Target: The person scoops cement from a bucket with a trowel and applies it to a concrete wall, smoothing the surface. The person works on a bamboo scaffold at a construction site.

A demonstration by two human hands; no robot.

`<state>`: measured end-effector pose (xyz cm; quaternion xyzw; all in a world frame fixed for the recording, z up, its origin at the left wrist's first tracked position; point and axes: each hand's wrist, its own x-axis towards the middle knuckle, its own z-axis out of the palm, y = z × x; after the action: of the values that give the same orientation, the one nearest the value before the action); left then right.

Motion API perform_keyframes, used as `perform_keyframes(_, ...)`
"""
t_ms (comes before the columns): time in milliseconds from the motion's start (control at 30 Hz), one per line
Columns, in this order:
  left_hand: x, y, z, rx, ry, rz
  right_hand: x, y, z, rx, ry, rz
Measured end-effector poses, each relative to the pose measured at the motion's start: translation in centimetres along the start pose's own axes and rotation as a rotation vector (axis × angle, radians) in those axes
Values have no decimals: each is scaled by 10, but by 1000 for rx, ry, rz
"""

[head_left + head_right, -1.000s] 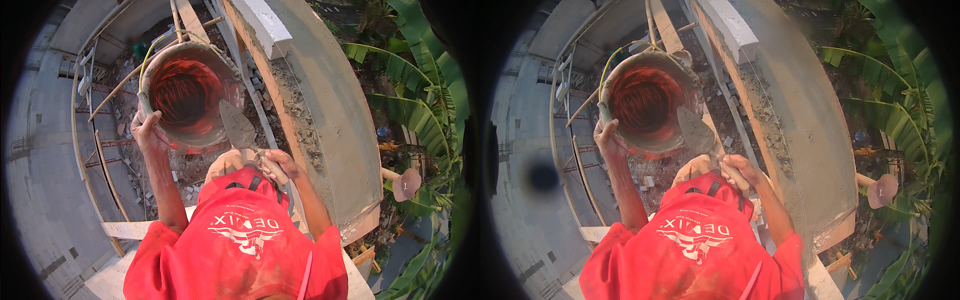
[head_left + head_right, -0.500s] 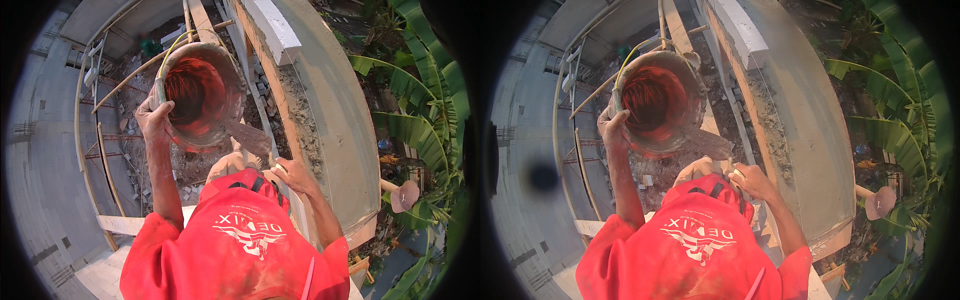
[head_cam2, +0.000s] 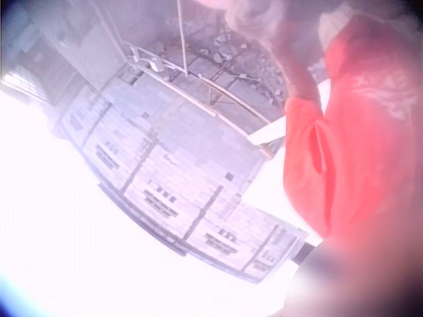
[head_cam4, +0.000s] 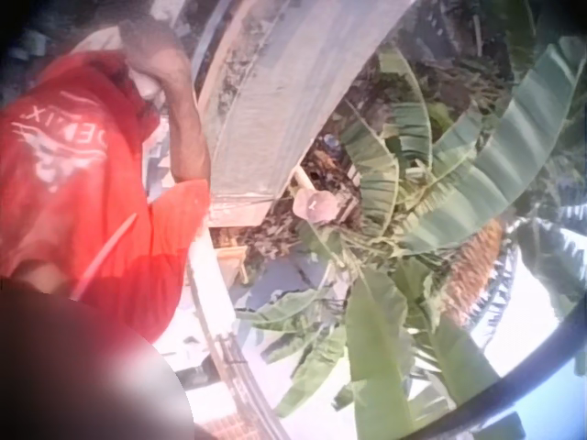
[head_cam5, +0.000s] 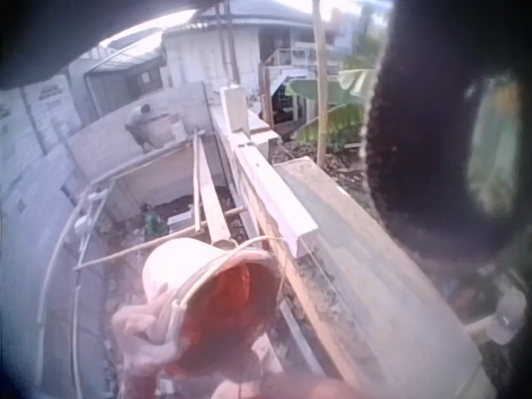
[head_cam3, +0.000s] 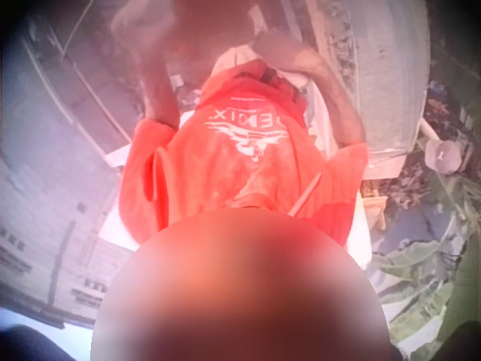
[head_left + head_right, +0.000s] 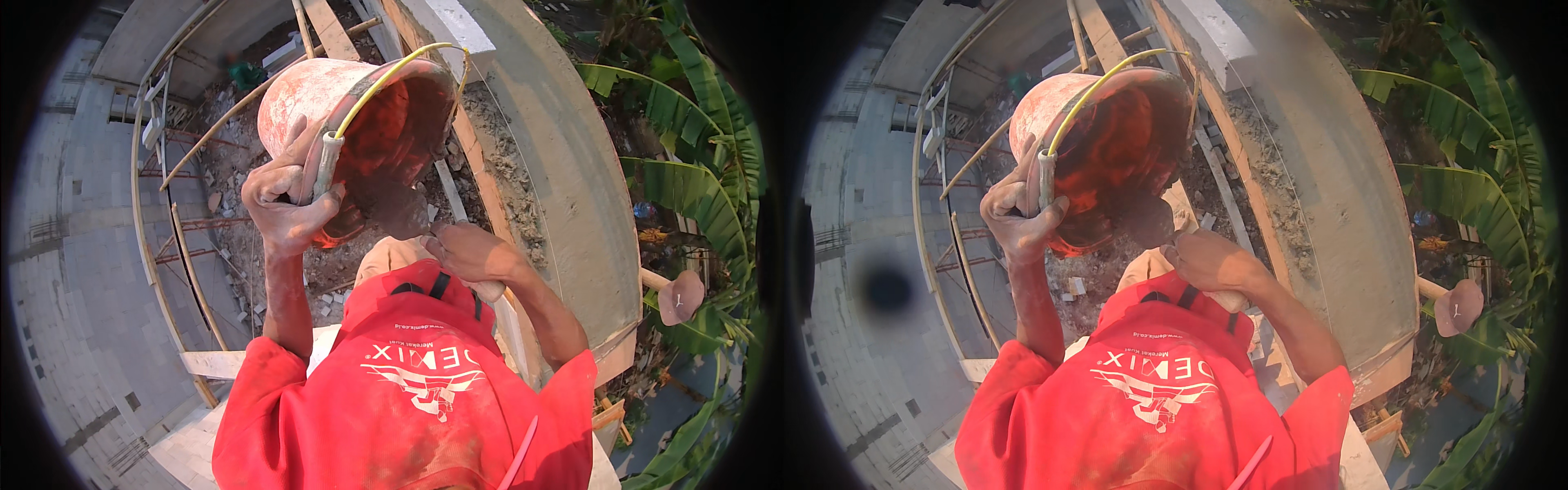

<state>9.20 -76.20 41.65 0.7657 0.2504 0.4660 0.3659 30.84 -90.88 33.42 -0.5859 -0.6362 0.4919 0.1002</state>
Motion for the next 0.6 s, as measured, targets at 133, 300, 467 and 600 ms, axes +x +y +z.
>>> perform_keyframes(133, -6, -17, 1, 94, -16, -83, 5, 4, 10, 399, -205, -45)
perform_keyframes(300, -25, -48, 0, -29, 147, -369, -19, 18, 14, 945, -259, -8)
perform_keyframes(467, -37, -71, -18, -554, 333, -482, -80, 23, 10, 1003, 235, -40)
perform_keyframes(600, -50, -83, -28, -441, 371, -496, -105, 44, 21, 587, 1052, 25)
